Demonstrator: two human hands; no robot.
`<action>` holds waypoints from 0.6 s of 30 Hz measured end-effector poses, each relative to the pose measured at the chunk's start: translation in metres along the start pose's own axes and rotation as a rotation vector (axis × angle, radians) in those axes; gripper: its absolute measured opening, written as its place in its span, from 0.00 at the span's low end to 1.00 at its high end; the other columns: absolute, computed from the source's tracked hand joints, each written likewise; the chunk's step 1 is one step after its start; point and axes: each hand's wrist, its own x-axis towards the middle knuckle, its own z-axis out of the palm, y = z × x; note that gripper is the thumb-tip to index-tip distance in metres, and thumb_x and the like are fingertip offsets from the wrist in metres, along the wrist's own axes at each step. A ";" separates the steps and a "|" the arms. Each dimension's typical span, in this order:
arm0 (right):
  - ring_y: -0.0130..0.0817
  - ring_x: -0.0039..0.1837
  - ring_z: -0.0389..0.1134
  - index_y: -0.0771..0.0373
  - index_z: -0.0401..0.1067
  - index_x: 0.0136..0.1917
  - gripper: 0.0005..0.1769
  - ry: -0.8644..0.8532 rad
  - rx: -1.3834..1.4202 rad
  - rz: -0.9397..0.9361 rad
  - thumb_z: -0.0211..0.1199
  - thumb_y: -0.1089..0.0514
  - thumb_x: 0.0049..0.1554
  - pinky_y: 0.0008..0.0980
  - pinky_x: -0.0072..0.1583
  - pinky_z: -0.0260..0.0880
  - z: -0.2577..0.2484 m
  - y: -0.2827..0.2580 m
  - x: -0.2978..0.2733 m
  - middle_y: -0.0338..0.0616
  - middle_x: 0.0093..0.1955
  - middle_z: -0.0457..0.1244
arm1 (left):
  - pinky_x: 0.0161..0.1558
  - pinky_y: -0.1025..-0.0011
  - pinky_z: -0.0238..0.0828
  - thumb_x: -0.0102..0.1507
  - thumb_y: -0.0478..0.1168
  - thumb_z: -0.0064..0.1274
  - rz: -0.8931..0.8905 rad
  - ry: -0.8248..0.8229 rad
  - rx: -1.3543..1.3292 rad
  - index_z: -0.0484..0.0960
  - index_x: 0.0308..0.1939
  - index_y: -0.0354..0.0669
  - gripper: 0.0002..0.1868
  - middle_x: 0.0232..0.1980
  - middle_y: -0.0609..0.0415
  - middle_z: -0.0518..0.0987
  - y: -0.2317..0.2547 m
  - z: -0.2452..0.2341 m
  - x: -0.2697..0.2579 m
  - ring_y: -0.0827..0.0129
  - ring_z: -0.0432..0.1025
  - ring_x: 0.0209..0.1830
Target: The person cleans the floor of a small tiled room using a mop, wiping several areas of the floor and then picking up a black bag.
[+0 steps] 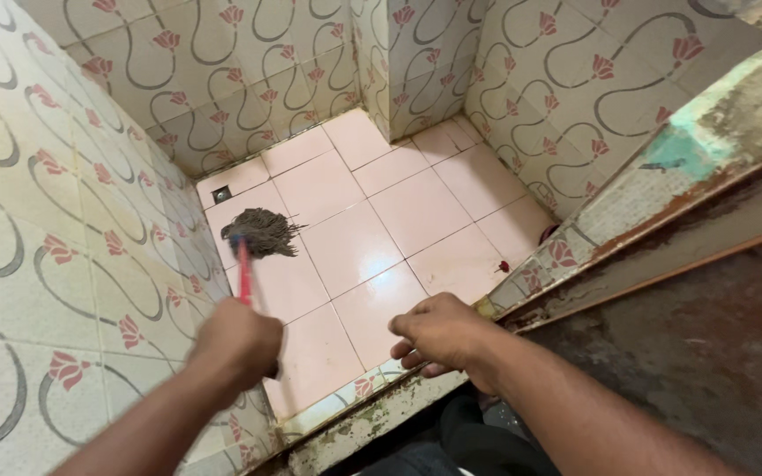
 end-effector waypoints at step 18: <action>0.35 0.47 0.64 0.64 0.77 0.50 0.16 0.023 0.369 -0.048 0.50 0.55 0.64 0.38 0.51 0.70 0.014 -0.010 0.012 0.46 0.47 0.66 | 0.51 0.61 0.76 0.62 0.42 0.54 0.290 -0.357 0.274 0.79 0.54 0.34 0.19 0.51 0.41 0.83 0.078 0.002 -0.110 0.56 0.80 0.51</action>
